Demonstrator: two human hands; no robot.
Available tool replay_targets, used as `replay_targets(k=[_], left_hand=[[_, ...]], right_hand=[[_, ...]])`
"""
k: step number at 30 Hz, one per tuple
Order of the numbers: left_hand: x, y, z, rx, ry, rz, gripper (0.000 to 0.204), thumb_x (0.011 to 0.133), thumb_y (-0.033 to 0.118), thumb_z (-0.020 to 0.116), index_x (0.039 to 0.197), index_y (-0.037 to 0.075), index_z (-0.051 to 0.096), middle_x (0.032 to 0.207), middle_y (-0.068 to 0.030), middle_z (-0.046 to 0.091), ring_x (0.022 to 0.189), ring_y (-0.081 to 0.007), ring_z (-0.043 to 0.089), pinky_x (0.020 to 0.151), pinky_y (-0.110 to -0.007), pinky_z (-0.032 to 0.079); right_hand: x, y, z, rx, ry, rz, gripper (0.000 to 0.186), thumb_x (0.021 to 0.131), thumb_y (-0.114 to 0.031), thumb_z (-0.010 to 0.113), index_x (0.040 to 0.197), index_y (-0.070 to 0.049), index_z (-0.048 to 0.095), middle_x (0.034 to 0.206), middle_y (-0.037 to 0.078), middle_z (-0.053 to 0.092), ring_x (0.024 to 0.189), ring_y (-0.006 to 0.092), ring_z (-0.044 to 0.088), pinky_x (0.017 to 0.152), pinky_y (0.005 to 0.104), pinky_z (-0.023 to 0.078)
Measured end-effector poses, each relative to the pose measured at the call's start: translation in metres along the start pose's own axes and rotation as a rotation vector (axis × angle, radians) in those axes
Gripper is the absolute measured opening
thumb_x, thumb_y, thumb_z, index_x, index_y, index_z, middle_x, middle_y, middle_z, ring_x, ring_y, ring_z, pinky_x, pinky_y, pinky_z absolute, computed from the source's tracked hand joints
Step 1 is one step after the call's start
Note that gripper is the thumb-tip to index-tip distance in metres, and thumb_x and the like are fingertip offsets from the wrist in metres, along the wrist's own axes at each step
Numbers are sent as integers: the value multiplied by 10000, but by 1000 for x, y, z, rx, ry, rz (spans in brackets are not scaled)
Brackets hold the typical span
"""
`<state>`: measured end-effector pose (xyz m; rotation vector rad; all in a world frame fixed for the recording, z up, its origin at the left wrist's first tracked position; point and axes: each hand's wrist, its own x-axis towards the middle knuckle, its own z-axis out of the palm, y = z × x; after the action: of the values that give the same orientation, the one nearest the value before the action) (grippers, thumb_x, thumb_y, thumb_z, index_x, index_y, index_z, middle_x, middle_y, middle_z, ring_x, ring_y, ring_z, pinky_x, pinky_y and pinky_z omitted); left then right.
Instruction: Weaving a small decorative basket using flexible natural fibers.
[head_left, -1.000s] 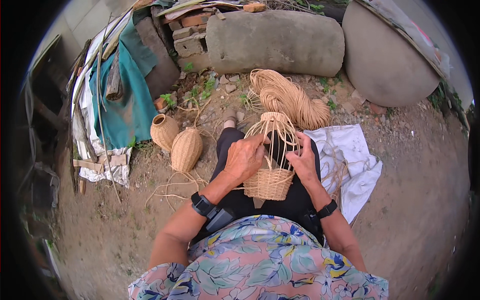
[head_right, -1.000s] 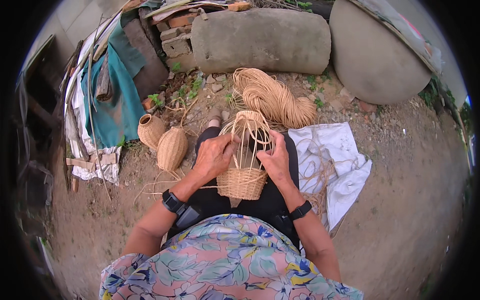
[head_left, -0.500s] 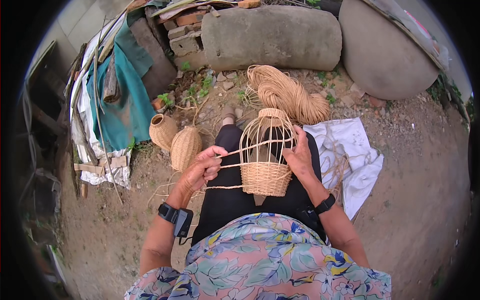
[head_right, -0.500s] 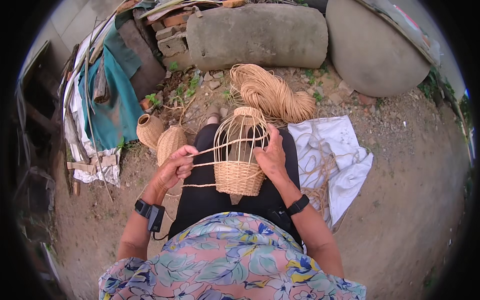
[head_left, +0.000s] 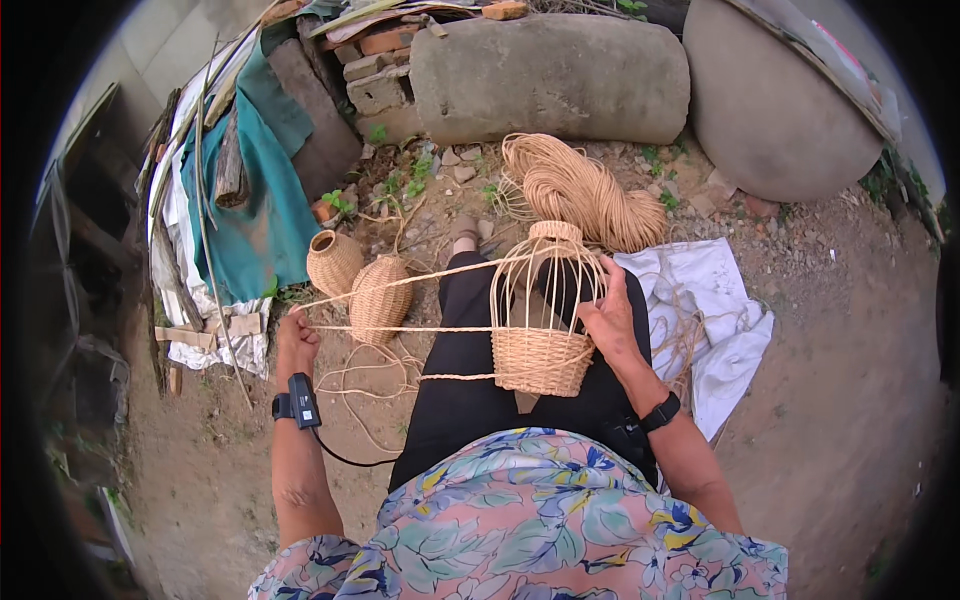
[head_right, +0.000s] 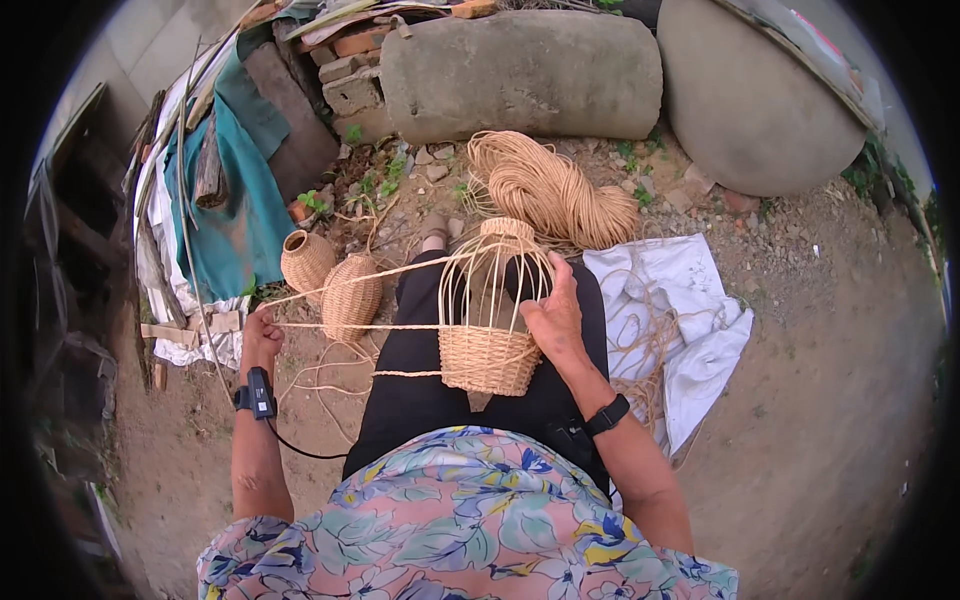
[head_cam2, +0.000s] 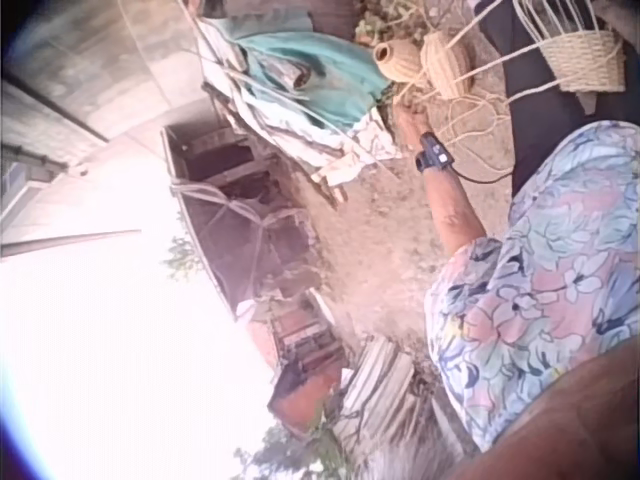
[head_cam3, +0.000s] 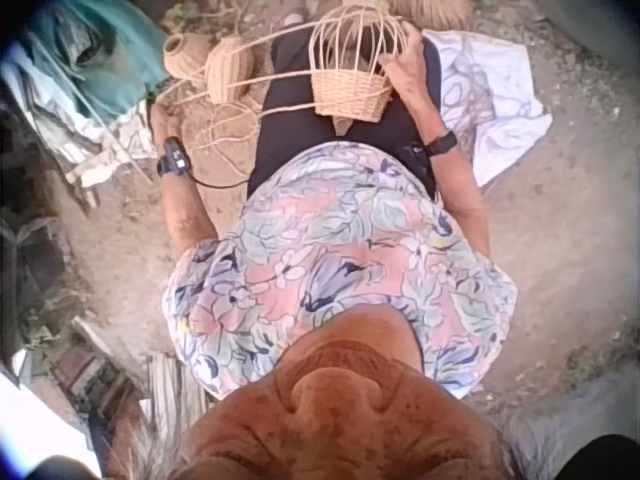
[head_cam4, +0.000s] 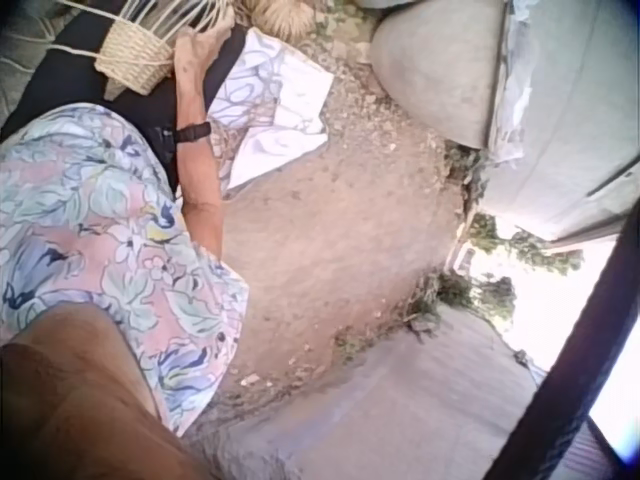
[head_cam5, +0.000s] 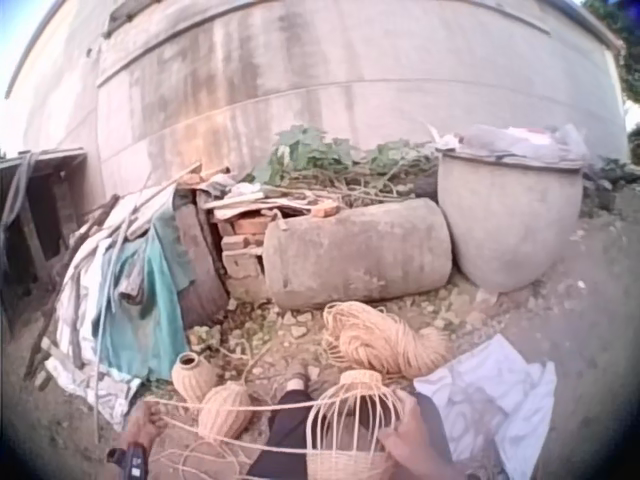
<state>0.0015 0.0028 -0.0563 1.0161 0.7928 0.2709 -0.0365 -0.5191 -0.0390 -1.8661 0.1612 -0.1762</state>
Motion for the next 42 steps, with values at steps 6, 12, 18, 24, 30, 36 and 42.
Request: replay_targets(k=[6,12,18,24,30,36,42], left_hand=[[-42,-11,31,1443,-128,1518,425,776,254,750,1150,94,630,942,-125,647,677,-263,633,642,-359,532],[-188,-65,161,1053,-816,1154,166,821,167,689,919,33,692,829,-152,633,678,-299,616,626,-372,495],[-232,-79,131,1100,-963,141,321,931,344,619,893,35,698,624,-29,550,473,-112,470,425,-262,355],[-205,-107,144,176,-734,-441,278,952,301,613,1121,80,598,678,22,587,502,-26,449,429,-190,343],[-195,-112,185,578,-936,258,95,919,154,652,916,59,665,838,27,645,572,-31,466,499,-192,394],[-201,-123,198,851,-968,657,131,898,124,667,953,11,704,747,-9,667,611,-21,494,510,-217,400],[-236,-126,213,794,-971,1152,141,845,75,683,959,-7,696,805,-111,688,678,-229,663,612,-323,518]], right_hand=[[-3,-9,-1,-109,5,28,764,735,-46,605,1438,-82,307,1258,173,452,763,210,553,804,352,480],[-4,8,-1,126,-20,-57,692,764,3,554,1418,-64,340,1295,156,486,834,157,576,712,291,505],[-10,3,-3,269,48,14,560,844,-19,513,1385,-55,373,1252,141,544,954,184,601,733,285,521],[-4,17,-3,265,-8,-31,664,797,-22,548,1418,-89,322,1300,171,431,919,182,548,639,274,528],[-6,25,-5,274,23,-44,572,835,-58,565,1375,-41,375,1254,156,509,964,186,578,764,297,512],[-6,15,-16,-595,288,-647,414,914,-132,557,1293,10,470,1105,151,614,921,201,603,778,303,496],[-11,-42,-18,-193,86,-352,510,837,-235,656,1275,-36,488,1190,196,559,1145,353,506,988,444,392]])
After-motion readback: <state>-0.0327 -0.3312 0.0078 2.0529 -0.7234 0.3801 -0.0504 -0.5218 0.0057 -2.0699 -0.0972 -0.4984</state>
